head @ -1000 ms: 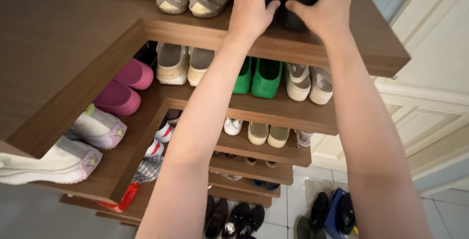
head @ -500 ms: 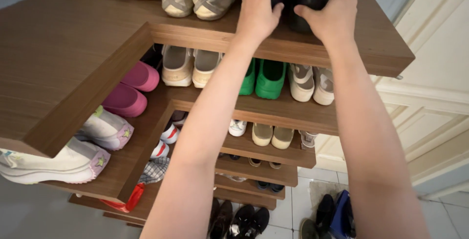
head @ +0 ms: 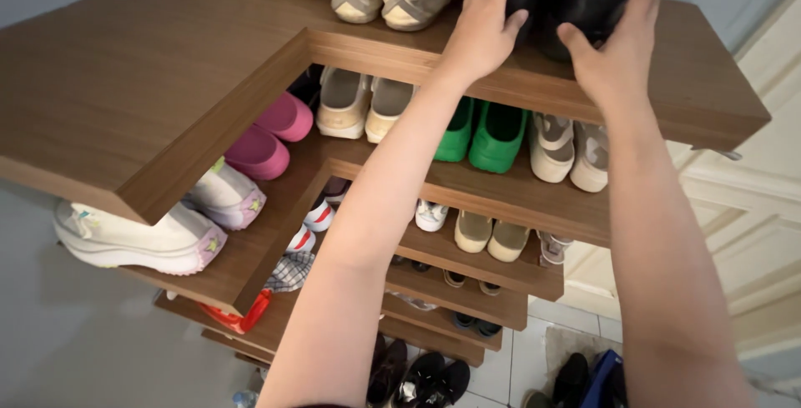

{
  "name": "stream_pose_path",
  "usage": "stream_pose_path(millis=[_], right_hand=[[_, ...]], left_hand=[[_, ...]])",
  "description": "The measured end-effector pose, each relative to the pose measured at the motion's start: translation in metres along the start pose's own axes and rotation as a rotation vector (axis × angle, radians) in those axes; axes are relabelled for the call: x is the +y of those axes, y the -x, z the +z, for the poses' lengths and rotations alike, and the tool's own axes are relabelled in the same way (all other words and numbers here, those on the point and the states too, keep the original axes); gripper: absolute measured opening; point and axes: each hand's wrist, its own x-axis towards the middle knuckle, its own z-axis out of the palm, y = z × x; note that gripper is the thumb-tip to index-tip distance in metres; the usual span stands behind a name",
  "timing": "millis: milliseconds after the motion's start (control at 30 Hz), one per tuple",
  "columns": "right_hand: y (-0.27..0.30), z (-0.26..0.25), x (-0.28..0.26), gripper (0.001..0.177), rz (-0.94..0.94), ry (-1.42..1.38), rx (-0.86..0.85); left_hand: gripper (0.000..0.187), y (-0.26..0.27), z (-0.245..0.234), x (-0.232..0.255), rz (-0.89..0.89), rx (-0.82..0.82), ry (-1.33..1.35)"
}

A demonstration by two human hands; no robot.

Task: Organize various pairs of shoes by placing them onto a wooden shelving unit.

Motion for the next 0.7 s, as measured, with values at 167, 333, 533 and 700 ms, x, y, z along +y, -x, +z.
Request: stream_pose_path(millis=[167, 333, 533, 700], right_hand=[[0.001, -0.001, 0.009, 0.104, 0.035, -0.161, -0.014], [0.000, -0.002, 0.017, 0.105, -0.072, -0.331, 0.014], [-0.002, -0.018, -0.003, 0.106, -0.046, -0.125, 0.005], [-0.003, -0.019, 0.000, 0.108, -0.041, -0.120, 0.001]], left_hand=[[0.094, 0.002, -0.018, 0.007, 0.003, -0.032, 0.117], [0.093, 0.006, -0.021, 0.013, -0.017, 0.036, 0.123], [0.094, 0.008, -0.029, 0.029, -0.012, 0.035, 0.071], [0.093, 0.007, -0.026, 0.027, 0.011, 0.075, 0.084]])
